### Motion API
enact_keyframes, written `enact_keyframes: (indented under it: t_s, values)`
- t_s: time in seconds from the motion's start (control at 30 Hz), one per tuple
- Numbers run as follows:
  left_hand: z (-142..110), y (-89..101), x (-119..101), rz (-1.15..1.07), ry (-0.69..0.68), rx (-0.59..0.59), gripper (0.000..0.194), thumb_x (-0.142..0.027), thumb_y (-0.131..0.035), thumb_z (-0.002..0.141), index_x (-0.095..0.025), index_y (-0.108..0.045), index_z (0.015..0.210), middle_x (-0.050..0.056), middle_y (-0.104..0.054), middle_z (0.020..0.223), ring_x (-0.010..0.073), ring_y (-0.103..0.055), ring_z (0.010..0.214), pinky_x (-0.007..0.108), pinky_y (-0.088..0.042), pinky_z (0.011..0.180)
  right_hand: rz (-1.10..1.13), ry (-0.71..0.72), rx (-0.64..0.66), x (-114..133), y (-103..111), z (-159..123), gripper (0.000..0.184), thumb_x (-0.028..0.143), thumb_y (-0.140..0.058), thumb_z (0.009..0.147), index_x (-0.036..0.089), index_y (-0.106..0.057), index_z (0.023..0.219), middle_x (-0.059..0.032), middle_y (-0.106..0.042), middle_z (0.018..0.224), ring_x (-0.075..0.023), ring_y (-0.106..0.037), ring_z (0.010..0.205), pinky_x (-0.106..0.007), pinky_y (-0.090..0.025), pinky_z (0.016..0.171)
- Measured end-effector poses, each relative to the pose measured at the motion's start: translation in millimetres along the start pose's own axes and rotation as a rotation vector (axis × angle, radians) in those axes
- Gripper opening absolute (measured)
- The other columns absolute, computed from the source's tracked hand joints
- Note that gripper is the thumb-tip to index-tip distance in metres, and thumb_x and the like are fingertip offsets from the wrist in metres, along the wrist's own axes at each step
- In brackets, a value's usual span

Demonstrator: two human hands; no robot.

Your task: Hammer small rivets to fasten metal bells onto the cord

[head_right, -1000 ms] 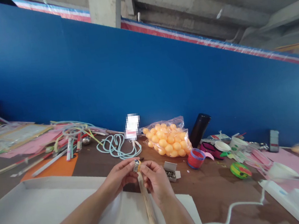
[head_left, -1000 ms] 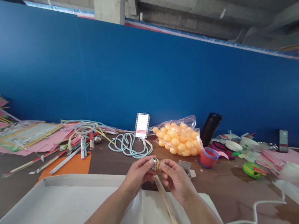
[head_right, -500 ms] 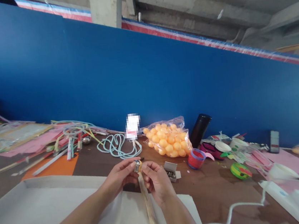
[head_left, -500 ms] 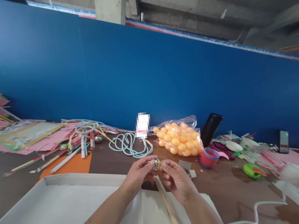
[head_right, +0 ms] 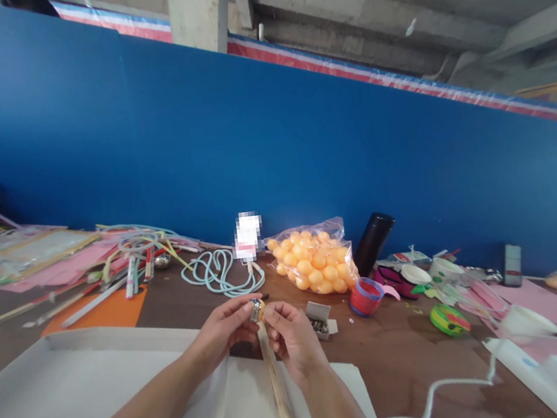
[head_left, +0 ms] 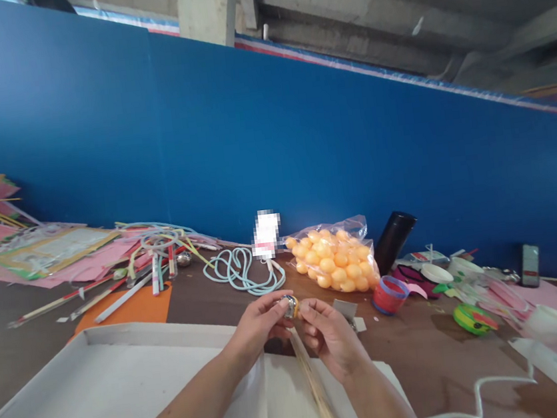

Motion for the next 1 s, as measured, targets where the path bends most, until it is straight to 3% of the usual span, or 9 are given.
enact_keyframes:
  t_s: [0.63,1.0]
  values:
    - [2.4,2.8,4.3,0.002,-0.006,0.001,0.041,-0.037,-0.064,0.073,-0.015,-0.061,0.107,0.006,-0.062,0.079,0.0126,-0.059,0.065,0.028,-0.049,0.063,-0.111,0.036,-0.046,2.7,2.5,-0.1,0.021,0.032,-0.068,0.073,0.016,-0.054,0.072,0.0081,-0.043,0.048,-0.0027,-0.033,0.039,-0.015,-0.023,0.038]
    - [2.4,2.8,1.7,0.015,-0.031,-0.002,0.04,-0.037,-0.063,0.073,-0.013,-0.062,0.105,0.006,-0.063,0.08,0.0125,-0.059,0.064,0.03,-0.05,0.067,-0.223,0.093,-0.086,6.6,3.2,-0.3,0.023,0.035,-0.069,0.071,0.016,-0.056,0.076,0.0079,-0.047,0.048,-0.0038,-0.041,0.04,-0.016,-0.036,0.042]
Point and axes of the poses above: each hand's wrist, its own z-axis towards the middle knuckle, its own y-axis out of the back of the hand, x = y × z, the point moved 10 cm from there along z, towards the middle knuckle
